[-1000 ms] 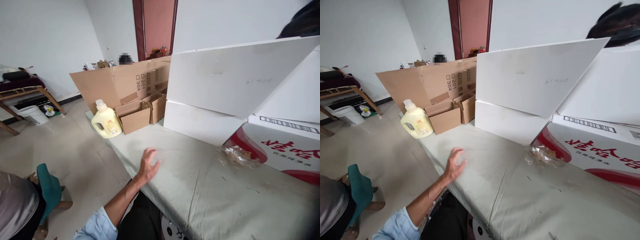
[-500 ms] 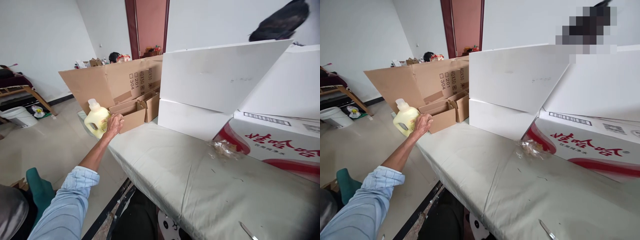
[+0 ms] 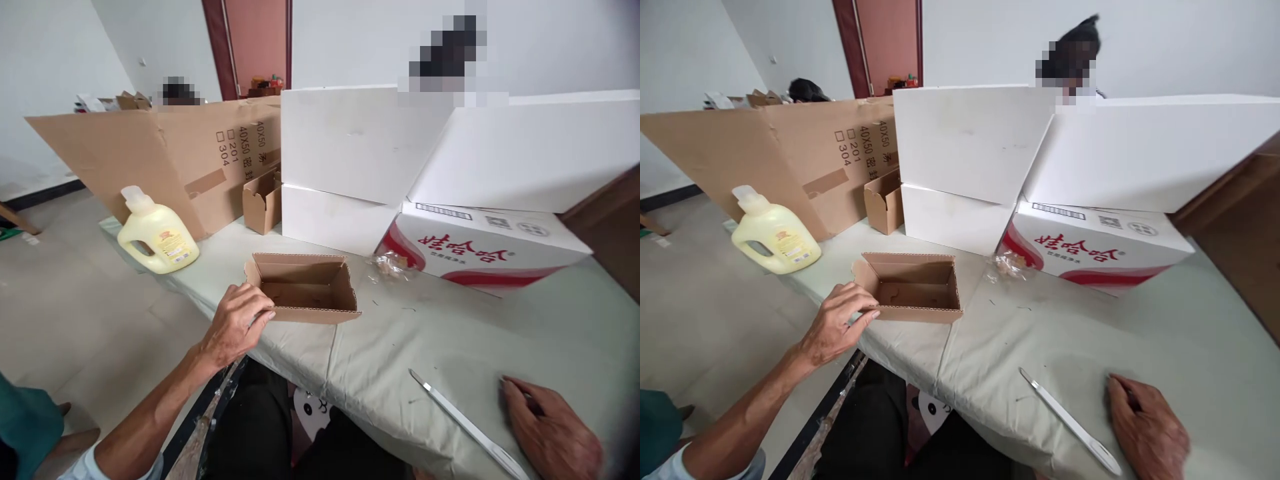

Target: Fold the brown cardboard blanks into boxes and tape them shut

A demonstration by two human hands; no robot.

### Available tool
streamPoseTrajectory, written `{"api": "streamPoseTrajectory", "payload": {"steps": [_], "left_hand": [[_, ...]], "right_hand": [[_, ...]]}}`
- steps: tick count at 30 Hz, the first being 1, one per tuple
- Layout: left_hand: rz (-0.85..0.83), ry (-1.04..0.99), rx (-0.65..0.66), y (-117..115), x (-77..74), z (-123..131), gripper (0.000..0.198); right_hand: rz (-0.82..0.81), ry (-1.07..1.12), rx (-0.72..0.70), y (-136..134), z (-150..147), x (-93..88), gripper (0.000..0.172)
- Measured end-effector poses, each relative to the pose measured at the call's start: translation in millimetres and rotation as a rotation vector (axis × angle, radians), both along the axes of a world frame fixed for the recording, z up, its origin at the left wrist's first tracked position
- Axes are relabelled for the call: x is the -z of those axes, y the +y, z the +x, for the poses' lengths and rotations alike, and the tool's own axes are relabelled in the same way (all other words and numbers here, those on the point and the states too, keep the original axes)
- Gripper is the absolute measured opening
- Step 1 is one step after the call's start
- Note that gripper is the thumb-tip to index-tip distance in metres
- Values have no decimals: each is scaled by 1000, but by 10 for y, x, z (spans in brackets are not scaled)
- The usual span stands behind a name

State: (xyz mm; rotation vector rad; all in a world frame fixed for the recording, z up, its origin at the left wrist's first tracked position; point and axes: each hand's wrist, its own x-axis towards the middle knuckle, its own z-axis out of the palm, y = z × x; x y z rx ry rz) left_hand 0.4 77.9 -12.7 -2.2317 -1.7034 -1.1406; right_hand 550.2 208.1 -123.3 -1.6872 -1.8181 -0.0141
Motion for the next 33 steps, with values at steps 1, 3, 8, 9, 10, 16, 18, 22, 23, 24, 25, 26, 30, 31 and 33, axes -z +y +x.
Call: {"api": "streamPoseTrajectory", "payload": {"steps": [1,3,8,9,10,16,18,22,23,24,25,26,30,31,33], "left_hand": [[11,-5,33,-20,-11,75,11],[23,-55,94,-56,-46,148,10],[103,-229,-36,-52,-103,6,15],[97,-269,-98,-21,-90,-47,18],[71,-318,-147,20,-68,-101,21],[-255,-645,-123,260,113,-310,47],[-309,-702,-53,282,153,-335,54],[-332,-741,48,304,212,-384,64],[-330,-747,60,314,223,-398,66],[-327,-752,71,324,232,-410,67],[-324,-755,84,331,237,-418,69],[-324,-752,95,332,238,-422,70],[-322,-657,90,251,215,-368,66],[-315,-617,80,211,210,-340,64],[-294,-537,70,123,210,-276,63]], "right_hand": [[-32,42,9,3,24,41,48],[-93,122,-11,-54,33,75,44],[-174,104,-182,-386,-168,3,55],[-174,75,-214,-442,-215,-8,59],[-168,41,-241,-489,-255,-13,62],[-134,-133,-342,-614,-314,61,64],[-128,-165,-358,-626,-308,95,63],[-136,-176,-353,-630,-319,135,63],[-138,-174,-350,-630,-324,140,63],[-139,-171,-349,-629,-330,143,64],[-139,-171,-349,-628,-335,145,63],[-141,-171,-348,-627,-339,147,62],[-124,-176,-323,-628,-353,146,58],[-117,-174,-315,-629,-358,144,57],[-115,-168,-302,-632,-370,138,55]]}}
